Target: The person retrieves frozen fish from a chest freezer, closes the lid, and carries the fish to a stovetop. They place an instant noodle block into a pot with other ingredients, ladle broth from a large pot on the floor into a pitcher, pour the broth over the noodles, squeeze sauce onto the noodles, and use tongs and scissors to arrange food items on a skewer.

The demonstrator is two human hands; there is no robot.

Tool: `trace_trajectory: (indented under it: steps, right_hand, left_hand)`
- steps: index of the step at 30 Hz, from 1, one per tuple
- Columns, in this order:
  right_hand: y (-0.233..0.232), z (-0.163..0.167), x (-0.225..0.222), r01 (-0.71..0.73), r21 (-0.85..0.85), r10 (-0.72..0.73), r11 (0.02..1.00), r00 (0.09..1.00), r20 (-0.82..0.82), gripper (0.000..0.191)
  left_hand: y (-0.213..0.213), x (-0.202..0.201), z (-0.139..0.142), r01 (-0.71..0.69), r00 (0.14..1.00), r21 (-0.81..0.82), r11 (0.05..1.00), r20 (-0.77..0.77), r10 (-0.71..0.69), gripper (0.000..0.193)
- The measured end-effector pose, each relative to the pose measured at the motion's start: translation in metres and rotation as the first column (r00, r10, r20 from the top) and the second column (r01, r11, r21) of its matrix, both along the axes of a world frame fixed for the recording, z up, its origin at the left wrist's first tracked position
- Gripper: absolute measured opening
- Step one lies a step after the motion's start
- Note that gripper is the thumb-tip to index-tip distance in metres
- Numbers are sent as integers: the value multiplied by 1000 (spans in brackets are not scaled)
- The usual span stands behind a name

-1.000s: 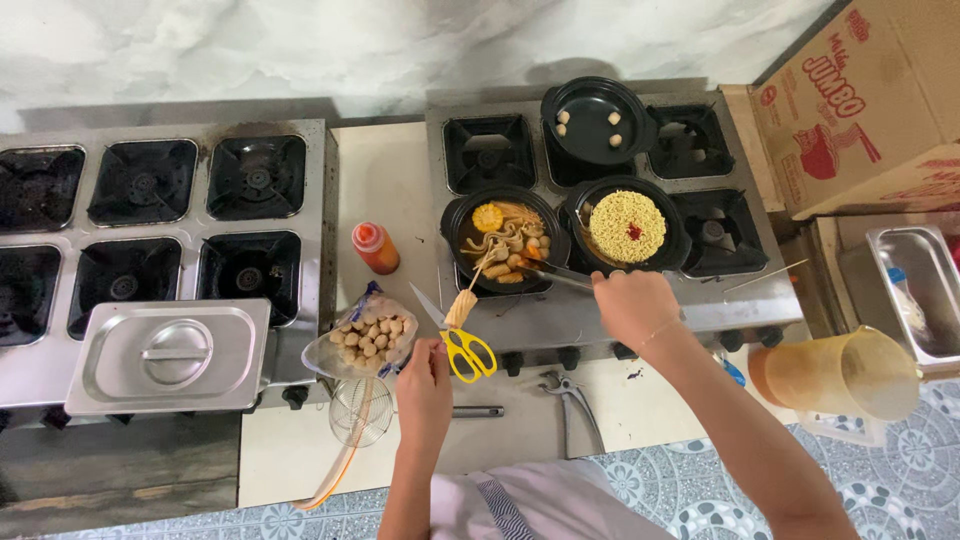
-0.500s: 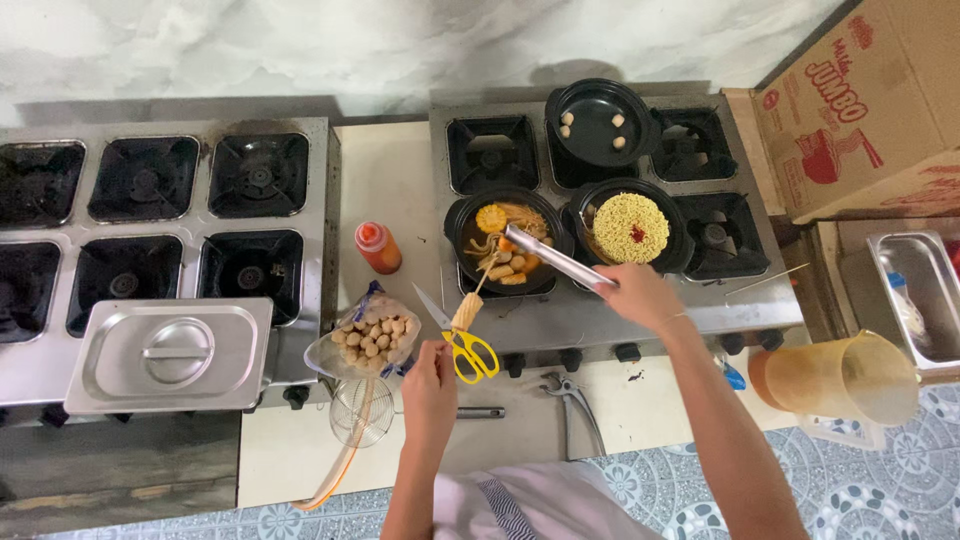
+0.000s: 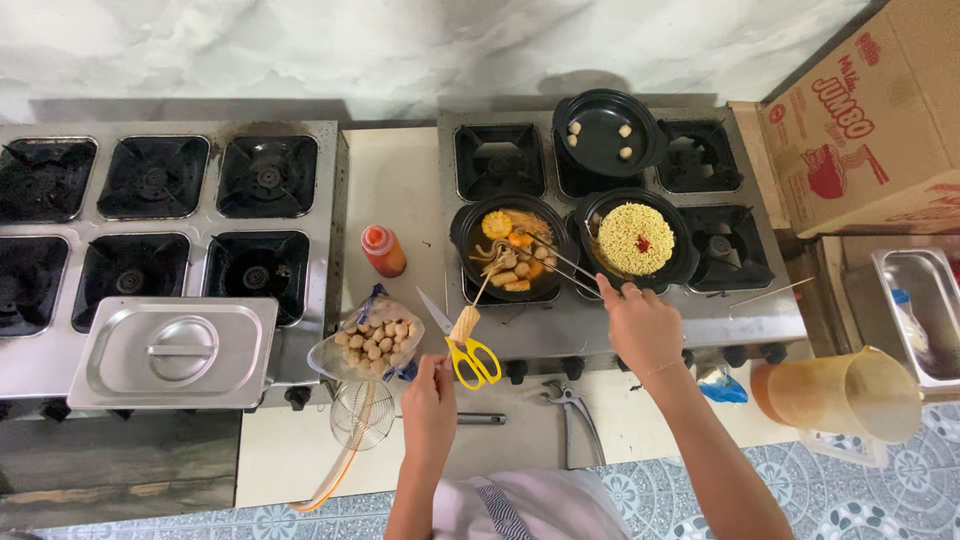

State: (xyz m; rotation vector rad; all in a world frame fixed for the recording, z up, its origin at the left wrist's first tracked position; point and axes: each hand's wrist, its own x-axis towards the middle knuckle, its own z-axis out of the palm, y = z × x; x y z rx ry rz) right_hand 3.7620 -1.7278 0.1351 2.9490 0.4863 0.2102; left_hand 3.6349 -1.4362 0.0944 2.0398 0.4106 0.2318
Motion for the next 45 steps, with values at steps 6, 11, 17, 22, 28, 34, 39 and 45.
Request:
trace_trajectory:
  steps: [6,11,17,22,28,34,39,45]
  right_hand:
    - [12,2,28,-102,-119,104,988,994,16,66]
    - [5,-3,46,17,-6,-17,1000,996,-86,44]
    - [-31,-38,20,561,691,-103,455,804,-585,45]
    - [-29,-73,-33,778,599,168,-188,627,-761,43]
    - [-10,-64,-65,766,603,227,-222,642,-732,38]
    - [-7,-50,-69,783,591,227,-195,622,-749,39]
    - [-8,-49,-69,780,598,270,-184,625,-732,37]
    - [-15,-45,-70,778,614,271,-130,624,-733,37]
  left_hand:
    - [-4,-3,5,8,1000,1,1000,-9,-8,11]
    - [1,-6,9,-16,1000,19,1000,5,16,11]
    - [1,1,14,-27,999,-34,999,-33,26,13]
    - [-10,19,20,53,999,40,998,-9,-53,13]
    - [-16,28,25,87,995,104,991,31,-90,10]
    - [-15,29,25,77,997,94,993,25,-79,10]
    - [-15,28,27,70,997,75,995,8,-71,11]
    - [-11,28,33,80,997,80,994,4,-80,12]
